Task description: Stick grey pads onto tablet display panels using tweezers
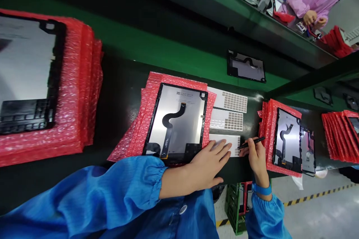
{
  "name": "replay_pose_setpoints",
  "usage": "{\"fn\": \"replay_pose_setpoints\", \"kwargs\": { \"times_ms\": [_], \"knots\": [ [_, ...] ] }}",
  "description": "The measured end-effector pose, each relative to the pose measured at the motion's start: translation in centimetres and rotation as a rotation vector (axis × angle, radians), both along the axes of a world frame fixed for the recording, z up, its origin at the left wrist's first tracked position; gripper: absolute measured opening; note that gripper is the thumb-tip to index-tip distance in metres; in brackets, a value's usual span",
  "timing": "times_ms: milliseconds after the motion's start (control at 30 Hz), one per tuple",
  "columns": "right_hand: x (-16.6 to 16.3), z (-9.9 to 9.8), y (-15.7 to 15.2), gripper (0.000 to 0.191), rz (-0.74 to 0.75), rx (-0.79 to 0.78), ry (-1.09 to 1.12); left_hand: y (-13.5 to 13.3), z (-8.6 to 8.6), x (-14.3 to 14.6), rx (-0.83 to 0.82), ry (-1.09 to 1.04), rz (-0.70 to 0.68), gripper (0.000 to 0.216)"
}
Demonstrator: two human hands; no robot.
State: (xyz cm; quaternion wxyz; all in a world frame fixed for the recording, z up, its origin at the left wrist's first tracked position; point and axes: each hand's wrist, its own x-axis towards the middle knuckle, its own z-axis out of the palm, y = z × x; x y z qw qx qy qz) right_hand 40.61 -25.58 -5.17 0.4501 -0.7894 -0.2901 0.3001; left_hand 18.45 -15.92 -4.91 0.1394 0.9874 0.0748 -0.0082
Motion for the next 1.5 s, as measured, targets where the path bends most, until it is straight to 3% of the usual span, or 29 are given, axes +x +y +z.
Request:
{"fn": "replay_pose_setpoints", "kwargs": {
  "times_ms": [500,667,733,833,933,1000,1100,1200,1333,1500],
  "knots": [
    [0.8,-0.2,0.0,0.044,0.053,0.006,0.111,0.1,0.3,0.2,-0.008,0.053,-0.018,0.086],
    [0.4,1.7,0.7,0.047,-0.010,0.067,0.152,-0.4,-0.2,0.7,-0.022,0.007,0.013,0.086],
    [-0.5,2.9,1.9,0.044,-0.019,0.113,0.161,-0.7,0.3,0.3,-0.013,-0.050,0.033,0.085],
    [-3.4,4.4,5.2,0.037,-0.032,0.230,0.174,-0.5,2.3,-2.0,-0.002,-0.219,0.036,0.077],
    [-8.1,5.2,10.0,0.037,0.028,0.303,0.198,1.2,4.7,-5.8,-0.059,-0.291,0.049,0.054],
    [-11.7,5.4,13.5,0.041,0.117,0.284,0.223,3.2,5.6,-8.4,-0.041,-0.256,0.139,0.051],
    [-16.4,5.2,18.0,0.045,0.216,0.225,0.235,6.8,4.9,-11.2,0.079,-0.170,0.297,0.074],
    [-18.8,4.3,21.0,0.048,0.261,0.188,0.222,9.6,3.2,-12.3,0.099,-0.083,0.289,0.094],
    [-19.1,2.7,22.2,0.047,0.270,0.156,0.207,10.9,2.0,-12.3,0.051,-0.072,0.230,0.090],
    [-18.5,1.9,22.1,0.046,0.249,0.120,0.202,10.9,2.0,-12.1,0.022,-0.093,0.235,0.084]
  ]
}}
